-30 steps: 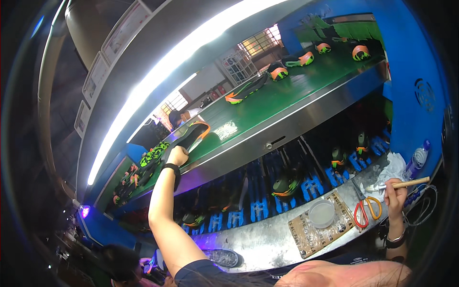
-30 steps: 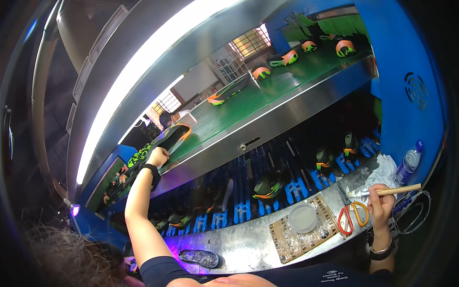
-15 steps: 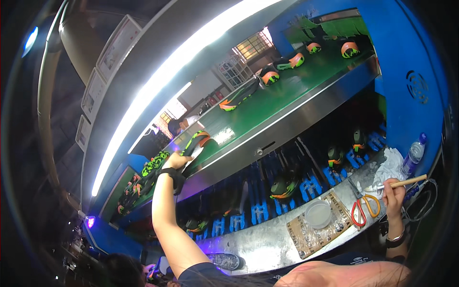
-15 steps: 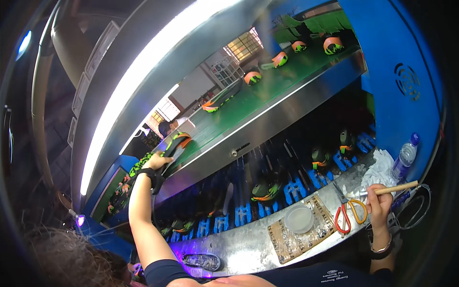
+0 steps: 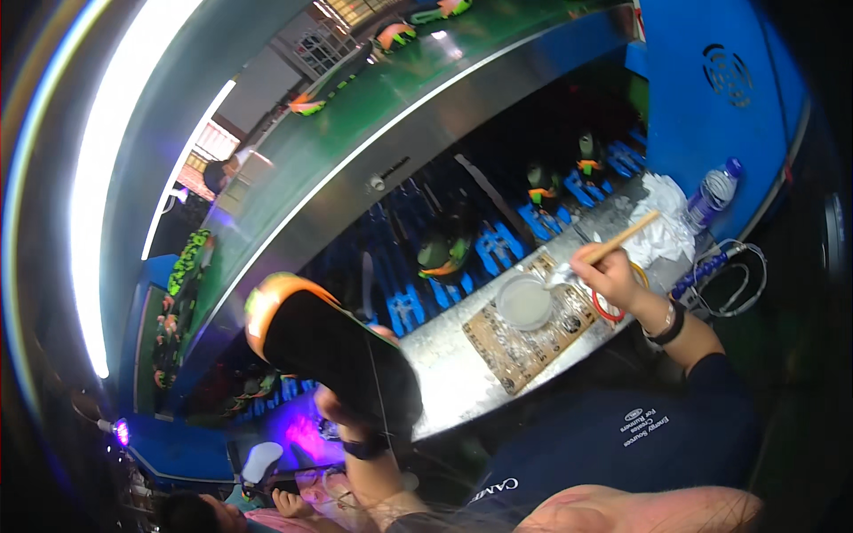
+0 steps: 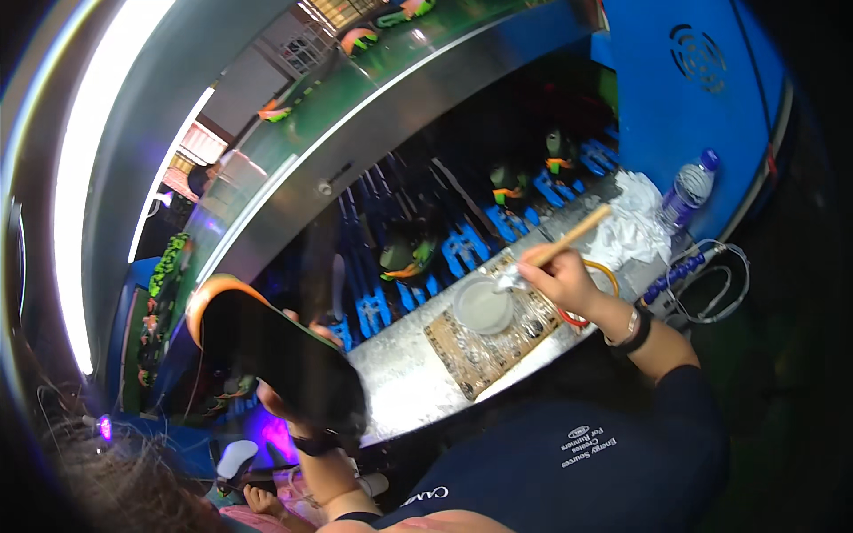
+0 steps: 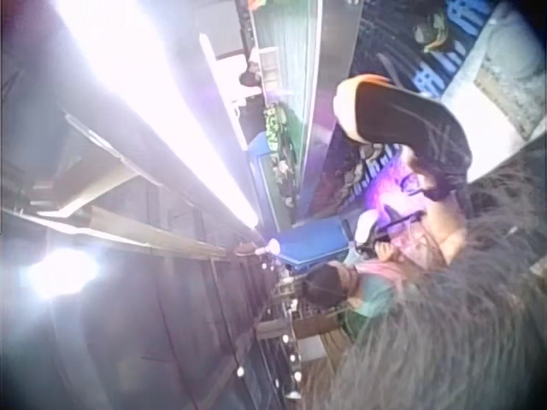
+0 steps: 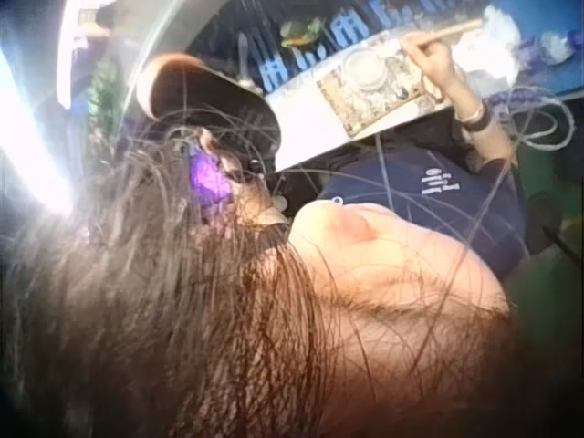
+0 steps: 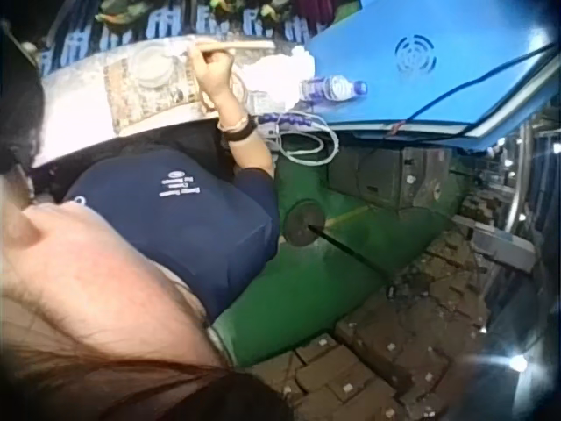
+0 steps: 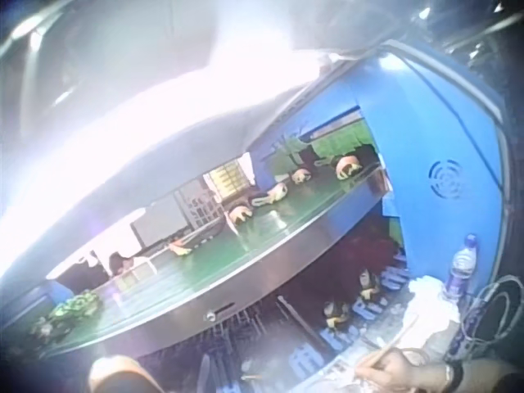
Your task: Applying glue to the bottom of shoe soles with a brush and placing them onto a conveyor belt.
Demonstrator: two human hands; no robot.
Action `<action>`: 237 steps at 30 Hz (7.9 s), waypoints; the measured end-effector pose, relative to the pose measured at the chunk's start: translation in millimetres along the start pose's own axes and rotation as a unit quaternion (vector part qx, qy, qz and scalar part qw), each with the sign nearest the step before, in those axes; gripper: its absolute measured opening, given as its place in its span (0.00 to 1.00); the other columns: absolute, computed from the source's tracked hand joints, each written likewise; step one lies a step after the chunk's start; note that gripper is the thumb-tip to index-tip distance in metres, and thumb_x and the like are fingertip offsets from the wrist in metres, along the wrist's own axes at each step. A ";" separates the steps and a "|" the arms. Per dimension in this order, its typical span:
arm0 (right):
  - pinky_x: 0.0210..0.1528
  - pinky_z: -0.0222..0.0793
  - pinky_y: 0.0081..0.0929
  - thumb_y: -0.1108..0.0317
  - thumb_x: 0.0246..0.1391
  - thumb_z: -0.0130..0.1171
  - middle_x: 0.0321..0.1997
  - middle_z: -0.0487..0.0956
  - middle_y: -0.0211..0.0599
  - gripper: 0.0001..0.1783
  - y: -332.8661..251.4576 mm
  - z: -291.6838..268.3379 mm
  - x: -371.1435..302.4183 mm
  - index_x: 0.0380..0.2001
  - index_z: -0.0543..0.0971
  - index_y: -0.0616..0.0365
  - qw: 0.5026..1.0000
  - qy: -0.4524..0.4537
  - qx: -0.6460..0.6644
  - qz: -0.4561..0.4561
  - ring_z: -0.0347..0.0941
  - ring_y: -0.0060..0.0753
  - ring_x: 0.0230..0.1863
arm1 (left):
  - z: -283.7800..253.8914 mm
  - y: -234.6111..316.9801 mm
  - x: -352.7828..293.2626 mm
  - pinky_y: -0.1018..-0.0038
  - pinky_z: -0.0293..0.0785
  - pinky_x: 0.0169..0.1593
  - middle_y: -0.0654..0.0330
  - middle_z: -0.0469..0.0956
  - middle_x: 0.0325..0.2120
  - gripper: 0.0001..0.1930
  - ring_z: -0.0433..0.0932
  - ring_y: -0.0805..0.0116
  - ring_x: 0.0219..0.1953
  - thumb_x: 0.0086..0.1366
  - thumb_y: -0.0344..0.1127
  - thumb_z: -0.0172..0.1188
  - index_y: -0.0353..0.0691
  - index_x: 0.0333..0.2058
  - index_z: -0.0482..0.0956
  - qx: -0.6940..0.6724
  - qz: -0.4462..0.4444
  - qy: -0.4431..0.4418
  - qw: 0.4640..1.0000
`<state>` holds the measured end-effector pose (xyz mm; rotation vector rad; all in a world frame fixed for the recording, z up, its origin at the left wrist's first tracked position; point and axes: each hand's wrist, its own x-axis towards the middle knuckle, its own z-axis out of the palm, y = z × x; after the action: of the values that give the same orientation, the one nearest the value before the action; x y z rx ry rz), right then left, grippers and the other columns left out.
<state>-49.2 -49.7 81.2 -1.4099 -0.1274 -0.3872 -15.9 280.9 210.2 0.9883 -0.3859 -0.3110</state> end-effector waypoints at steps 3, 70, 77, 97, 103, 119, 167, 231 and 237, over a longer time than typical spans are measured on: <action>0.21 0.57 0.13 0.73 0.44 0.54 0.19 0.68 0.23 0.03 21.6 7.2 11.7 0.23 0.72 0.60 0.997 -0.025 -0.068 -0.017 0.61 0.12 0.20 | 5.0 -64.4 -34.3 0.57 0.65 0.45 0.43 0.64 0.38 0.47 0.66 0.53 0.41 0.40 0.50 0.60 0.36 0.55 0.46 -0.133 -0.013 -0.062 0.989; 0.26 0.59 0.14 0.75 0.44 0.53 0.25 0.71 0.30 0.03 -1.8 67.6 -5.4 0.26 0.73 0.61 0.966 -0.187 -0.138 -0.112 0.64 0.16 0.24 | 9.4 -110.1 -69.7 0.82 0.69 0.34 0.62 0.71 0.29 0.11 0.71 0.76 0.30 0.59 0.34 0.44 0.36 0.39 0.67 -0.078 -0.264 0.071 0.959; 0.20 0.55 0.11 0.74 0.44 0.53 0.19 0.69 0.25 0.02 -6.9 70.6 -13.5 0.24 0.72 0.60 0.975 -0.173 -0.132 -0.038 0.61 0.12 0.19 | 5.2 -108.3 -64.0 0.78 0.70 0.37 0.58 0.70 0.34 0.19 0.72 0.72 0.35 0.57 0.42 0.46 0.35 0.43 0.64 -0.164 -0.280 0.058 0.944; 0.20 0.56 0.11 0.73 0.45 0.53 0.18 0.69 0.26 0.04 -6.2 79.5 -28.0 0.23 0.72 0.62 0.991 -0.111 -0.070 -0.021 0.62 0.11 0.19 | 8.1 -95.1 -52.8 0.78 0.67 0.43 0.57 0.68 0.40 0.24 0.70 0.72 0.38 0.55 0.44 0.45 0.35 0.48 0.58 0.035 -0.198 0.038 0.979; 0.22 0.58 0.11 0.73 0.45 0.53 0.19 0.70 0.28 0.04 -10.4 82.7 -21.1 0.23 0.72 0.63 0.996 -0.077 -0.034 0.004 0.63 0.12 0.20 | 6.8 -91.3 -48.7 0.75 0.66 0.44 0.54 0.64 0.43 0.29 0.68 0.68 0.43 0.54 0.40 0.49 0.34 0.52 0.51 0.004 -0.206 0.028 0.978; 0.22 0.56 0.11 0.74 0.45 0.52 0.22 0.70 0.27 0.03 -5.2 97.6 -19.1 0.25 0.72 0.62 0.989 -0.068 -0.087 -0.096 0.61 0.12 0.21 | 5.2 -88.0 -41.3 0.74 0.62 0.46 0.51 0.63 0.43 0.33 0.66 0.67 0.44 0.51 0.39 0.52 0.34 0.52 0.48 0.067 -0.169 0.014 0.983; 0.10 0.46 0.11 0.73 0.46 0.48 0.09 0.63 0.25 0.04 -55.2 38.7 -48.2 0.24 0.70 0.64 0.996 0.023 0.090 0.019 0.52 0.11 0.08 | -5.1 43.6 -55.3 0.69 0.60 0.48 0.54 0.64 0.42 0.32 0.65 0.62 0.44 0.38 0.29 0.47 0.31 0.48 0.57 0.247 0.202 0.110 0.941; 0.08 0.44 0.09 0.71 0.48 0.48 0.10 0.60 0.24 0.06 -48.4 136.6 -20.1 0.22 0.66 0.62 0.995 0.096 0.020 0.001 0.49 0.11 0.06 | -326.9 333.2 61.5 0.66 0.61 0.46 0.43 0.65 0.34 0.18 0.64 0.47 0.41 0.40 0.21 0.47 0.33 0.36 0.66 0.725 0.365 0.416 0.409; 0.08 0.45 0.09 0.71 0.47 0.48 0.10 0.60 0.26 0.05 -46.9 107.7 -23.1 0.23 0.67 0.62 0.995 0.094 0.040 0.002 0.49 0.11 0.07 | -321.9 342.3 49.1 0.63 0.64 0.43 0.41 0.66 0.33 0.21 0.66 0.46 0.39 0.47 0.35 0.57 0.30 0.38 0.65 0.771 0.124 0.541 0.312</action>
<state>-71.3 54.7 135.6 -1.2881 0.0138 -0.5034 200.0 676.3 352.2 2.6652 0.7157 1.4105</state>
